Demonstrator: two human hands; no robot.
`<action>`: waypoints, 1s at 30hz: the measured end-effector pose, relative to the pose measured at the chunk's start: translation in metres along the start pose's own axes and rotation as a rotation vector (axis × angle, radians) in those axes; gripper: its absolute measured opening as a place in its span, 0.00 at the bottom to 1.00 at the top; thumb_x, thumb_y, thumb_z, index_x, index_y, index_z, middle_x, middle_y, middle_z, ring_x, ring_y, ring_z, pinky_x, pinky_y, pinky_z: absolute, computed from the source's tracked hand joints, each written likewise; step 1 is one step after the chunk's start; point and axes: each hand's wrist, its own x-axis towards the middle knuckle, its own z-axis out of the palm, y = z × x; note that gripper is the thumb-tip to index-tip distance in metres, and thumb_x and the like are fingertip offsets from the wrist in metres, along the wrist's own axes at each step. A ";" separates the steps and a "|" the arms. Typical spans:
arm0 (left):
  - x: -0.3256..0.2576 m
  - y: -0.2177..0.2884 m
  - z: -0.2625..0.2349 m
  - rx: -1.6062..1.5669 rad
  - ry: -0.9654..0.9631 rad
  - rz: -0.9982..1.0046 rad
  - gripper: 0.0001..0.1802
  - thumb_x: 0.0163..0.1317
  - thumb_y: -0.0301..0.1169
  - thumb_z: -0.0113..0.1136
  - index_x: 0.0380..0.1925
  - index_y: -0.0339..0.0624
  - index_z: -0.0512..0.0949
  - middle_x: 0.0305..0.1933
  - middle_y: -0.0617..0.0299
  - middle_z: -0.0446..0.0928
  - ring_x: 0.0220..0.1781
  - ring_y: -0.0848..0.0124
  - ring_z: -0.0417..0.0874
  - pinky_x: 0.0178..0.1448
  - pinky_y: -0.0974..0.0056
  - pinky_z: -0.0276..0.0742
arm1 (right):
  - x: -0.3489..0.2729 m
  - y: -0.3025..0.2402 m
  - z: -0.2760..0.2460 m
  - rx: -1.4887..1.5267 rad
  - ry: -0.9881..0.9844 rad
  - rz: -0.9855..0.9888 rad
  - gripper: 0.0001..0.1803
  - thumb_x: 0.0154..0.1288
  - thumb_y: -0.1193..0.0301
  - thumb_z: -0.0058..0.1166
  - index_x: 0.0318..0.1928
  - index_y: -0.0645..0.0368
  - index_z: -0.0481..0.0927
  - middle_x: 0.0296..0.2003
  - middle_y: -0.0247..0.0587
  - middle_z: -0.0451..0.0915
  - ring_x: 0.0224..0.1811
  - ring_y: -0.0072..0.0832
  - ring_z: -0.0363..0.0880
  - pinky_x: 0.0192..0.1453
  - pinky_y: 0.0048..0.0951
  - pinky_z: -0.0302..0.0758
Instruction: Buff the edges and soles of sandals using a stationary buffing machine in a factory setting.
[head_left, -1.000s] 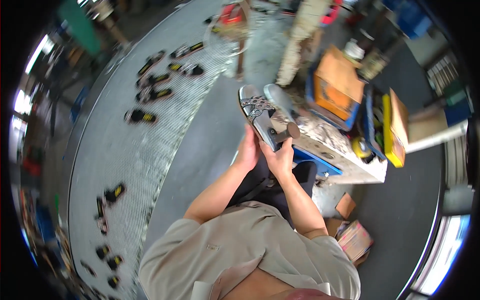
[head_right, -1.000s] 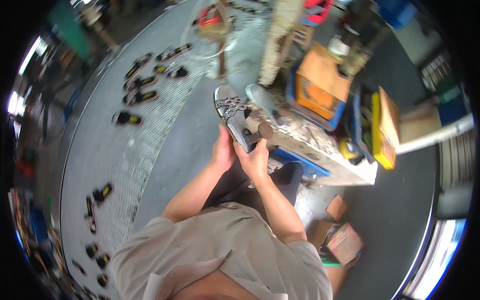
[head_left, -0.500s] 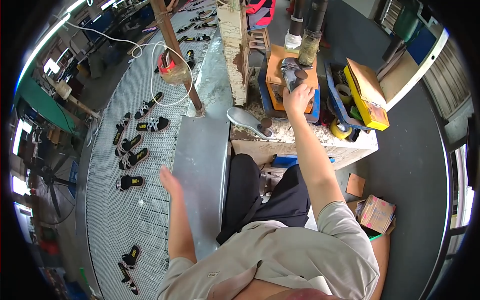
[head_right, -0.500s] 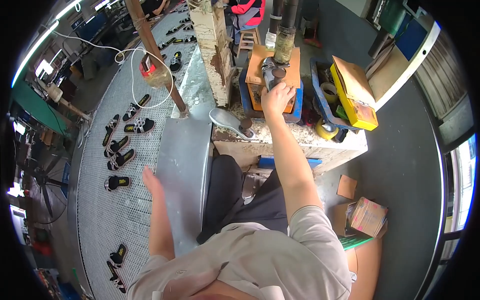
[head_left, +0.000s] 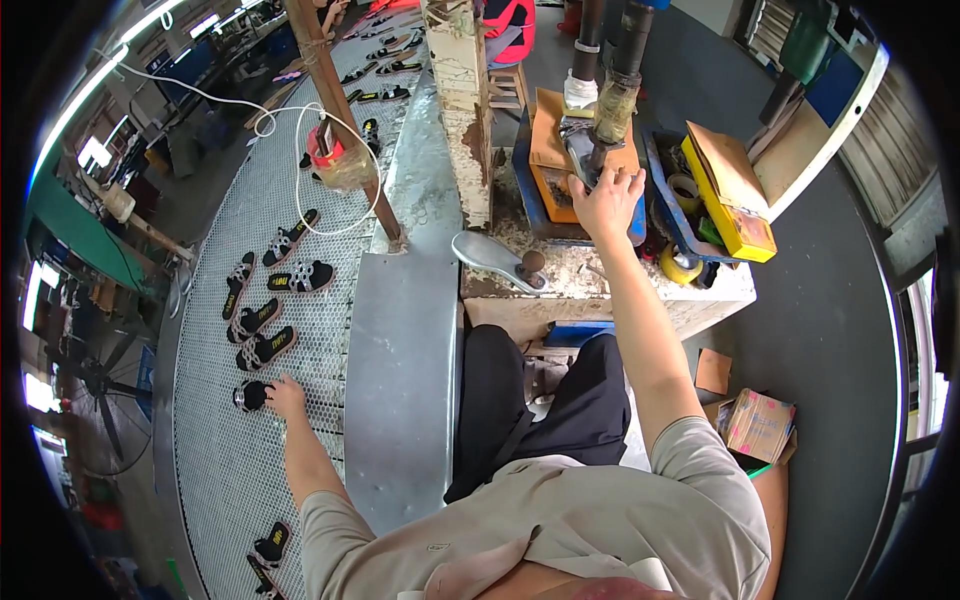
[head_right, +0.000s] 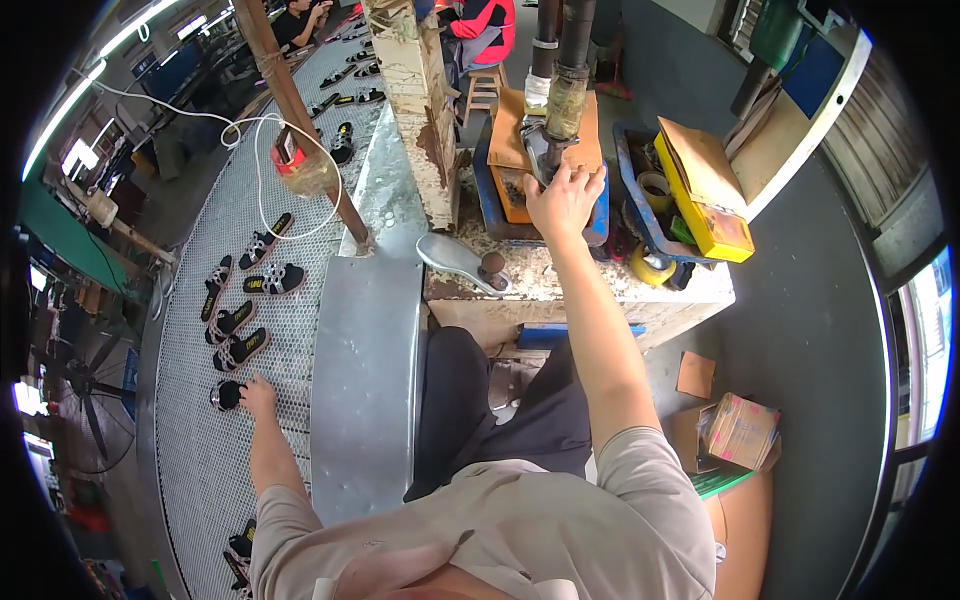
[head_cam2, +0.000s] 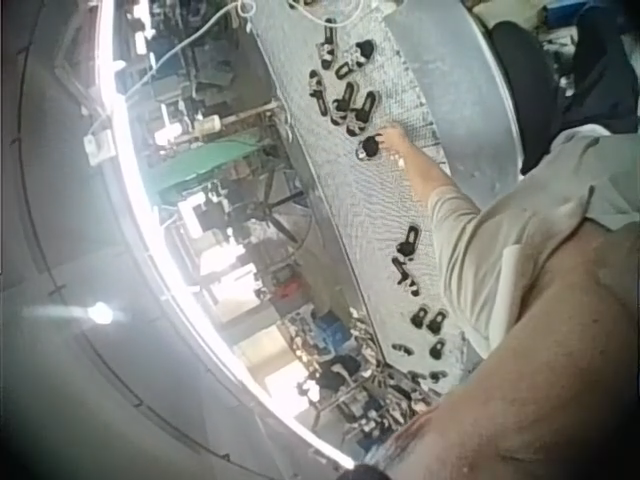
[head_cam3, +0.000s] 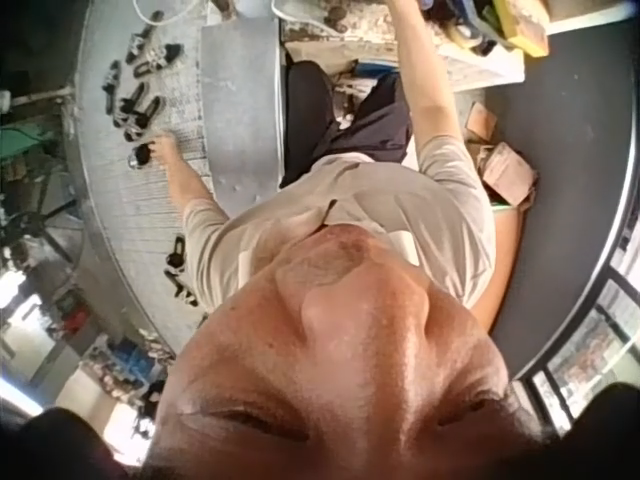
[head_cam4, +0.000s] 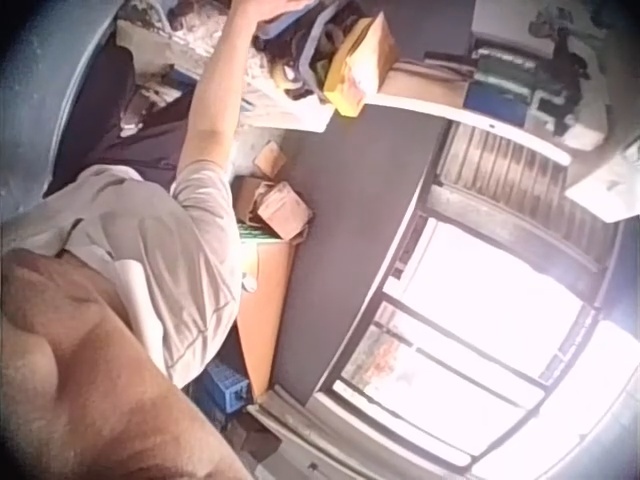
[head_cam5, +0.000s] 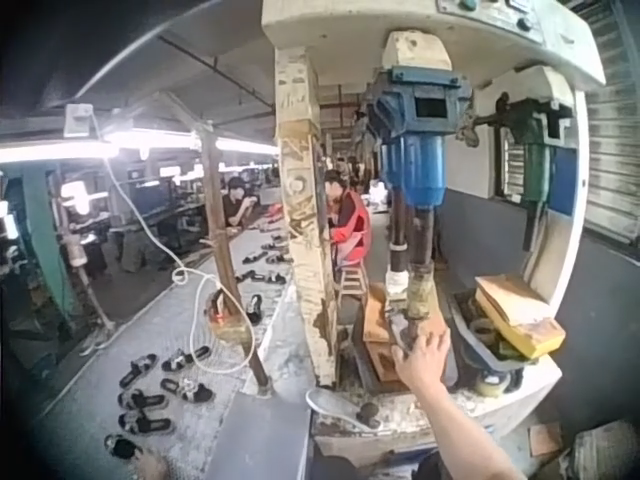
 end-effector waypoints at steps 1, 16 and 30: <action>0.002 -0.007 0.001 0.001 0.041 0.050 0.34 0.85 0.54 0.37 0.77 0.43 0.65 0.80 0.45 0.62 0.77 0.36 0.65 0.71 0.35 0.74 | 0.002 -0.002 -0.002 0.006 -0.010 0.015 0.45 0.63 0.43 0.67 0.62 0.75 0.80 0.60 0.78 0.77 0.79 0.73 0.53 0.86 0.63 0.44; -0.024 -0.041 -0.031 -0.571 -0.160 -0.555 0.37 0.60 0.41 0.80 0.63 0.32 0.77 0.64 0.40 0.81 0.63 0.48 0.85 0.64 0.47 0.88 | 0.009 -0.006 -0.017 0.001 0.073 -0.062 0.39 0.68 0.45 0.62 0.50 0.79 0.84 0.50 0.70 0.84 0.67 0.55 0.76 0.87 0.54 0.47; -0.098 -0.010 -0.023 -1.578 0.169 -0.222 0.19 0.65 0.21 0.61 0.52 0.36 0.66 0.41 0.51 0.78 0.35 0.59 0.84 0.38 0.55 0.85 | 0.006 -0.001 -0.011 0.026 -0.040 -0.008 0.46 0.67 0.43 0.63 0.63 0.79 0.77 0.62 0.74 0.78 0.77 0.65 0.62 0.87 0.56 0.45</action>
